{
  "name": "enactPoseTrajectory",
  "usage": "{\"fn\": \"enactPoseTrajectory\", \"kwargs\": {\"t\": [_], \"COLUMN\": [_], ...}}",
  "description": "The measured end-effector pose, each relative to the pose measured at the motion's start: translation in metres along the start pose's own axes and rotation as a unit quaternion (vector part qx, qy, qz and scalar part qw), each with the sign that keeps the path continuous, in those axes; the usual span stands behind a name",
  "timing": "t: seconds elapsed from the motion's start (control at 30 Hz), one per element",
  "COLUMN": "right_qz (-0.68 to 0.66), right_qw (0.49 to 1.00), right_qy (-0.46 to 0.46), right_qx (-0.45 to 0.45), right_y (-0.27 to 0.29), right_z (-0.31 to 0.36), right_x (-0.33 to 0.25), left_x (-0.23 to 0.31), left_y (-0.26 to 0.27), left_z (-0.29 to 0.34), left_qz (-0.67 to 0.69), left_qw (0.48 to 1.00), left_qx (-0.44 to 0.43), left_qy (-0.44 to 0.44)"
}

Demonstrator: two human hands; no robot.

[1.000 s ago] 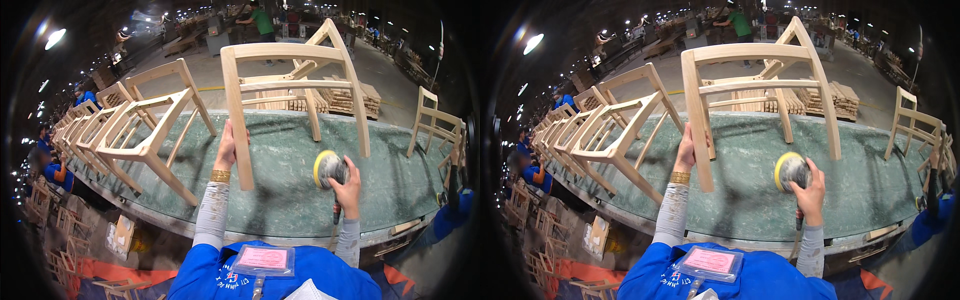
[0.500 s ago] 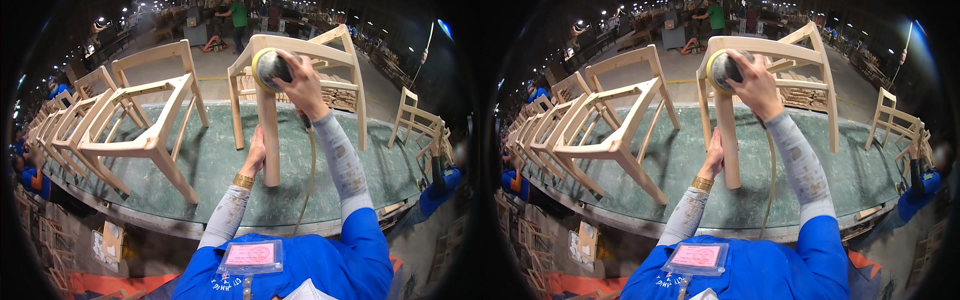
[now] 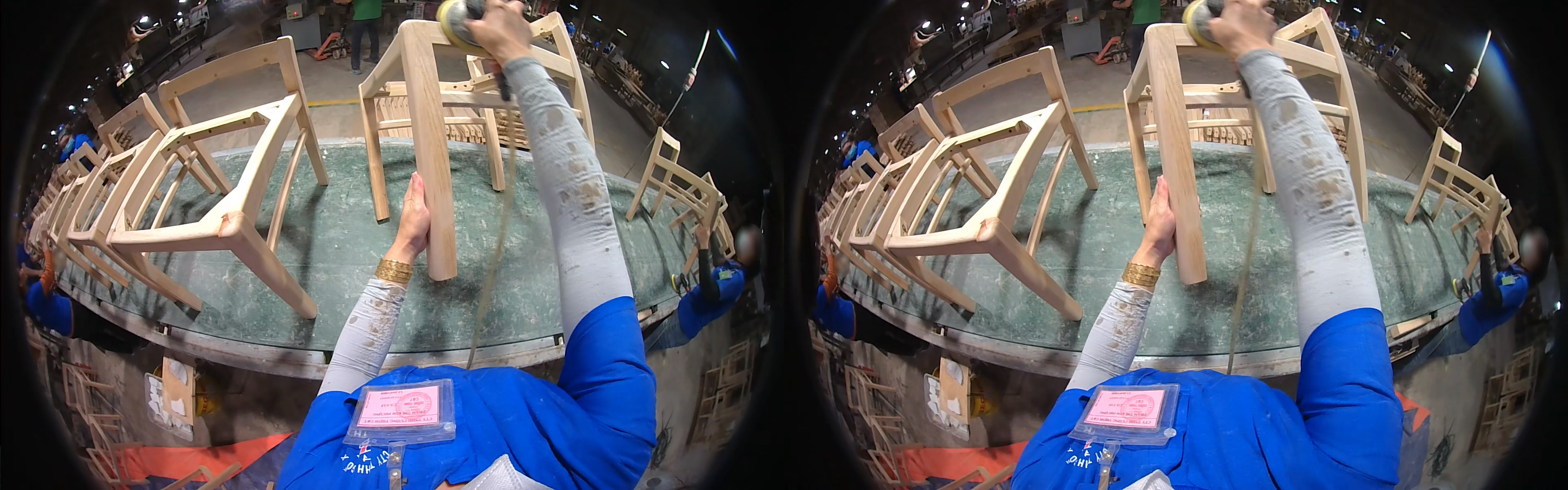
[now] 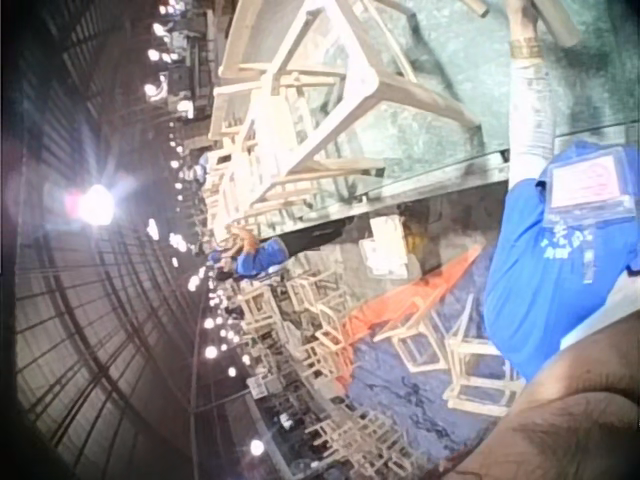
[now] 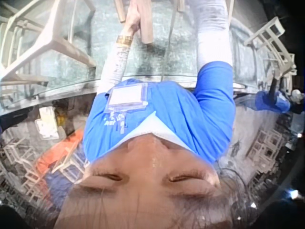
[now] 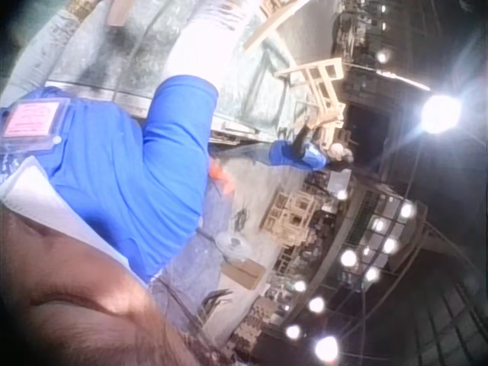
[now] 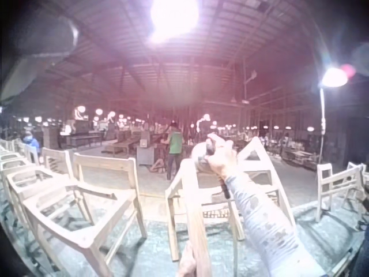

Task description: The person uses a handheld orbital sander to smooth the surfaces of wooden chair frames. They systematically sand the legs, seat frame, and backrest of multiple chairs, repositioning the chairs on the workbench as needed to access different areas.

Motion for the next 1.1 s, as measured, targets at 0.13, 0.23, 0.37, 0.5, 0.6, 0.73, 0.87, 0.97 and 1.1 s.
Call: {"fn": "enactPoseTrajectory", "kwargs": {"t": [0.13,0.23,0.37,0.5,0.6,0.73,0.87,0.97,1.1], "right_qz": [0.014,-0.086,-0.149,-0.137,-0.102,-0.062,-0.023,0.045,0.221], "right_qw": [0.998,0.996,0.981,0.976,0.980,0.976,0.974,0.963,0.873], "right_qy": [0.046,-0.012,-0.084,-0.091,-0.077,-0.086,-0.039,0.034,0.231], "right_qx": [0.026,0.021,-0.095,-0.146,-0.155,-0.191,-0.221,-0.263,-0.368], "right_y": [0.055,0.086,0.100,0.105,0.102,0.074,0.068,0.053,0.030], "right_z": [0.014,0.078,0.187,0.287,0.339,0.362,0.381,0.353,0.356], "right_x": [0.077,0.101,0.128,0.086,0.050,0.014,-0.007,-0.044,-0.081], "left_x": [-0.014,-0.010,-0.004,0.015,0.027,0.034,0.036,0.035,0.034], "left_y": [-0.011,0.000,-0.001,0.006,0.003,-0.005,-0.008,-0.007,-0.008], "left_z": [-0.002,-0.009,-0.012,-0.033,-0.048,-0.051,-0.053,-0.055,-0.053], "left_qz": [0.018,0.037,-0.020,-0.115,-0.195,-0.194,-0.202,-0.214,-0.231], "left_qw": [1.000,0.999,0.996,0.973,0.956,0.942,0.939,0.929,0.918], "left_qx": [-0.016,0.003,-0.082,-0.174,-0.167,-0.222,-0.227,-0.253,-0.278], "left_qy": [-0.004,0.010,0.011,0.098,0.142,0.160,0.159,0.164,0.163]}}
Point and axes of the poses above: each hand's wrist, its own z-axis away from the middle knuckle, its own y-axis out of the back of the hand, x = y × z, the point moved 8 cm from there along -z, towards the middle knuckle, and after that the axes turned 3 degrees about -y, right-handed, at the moved point
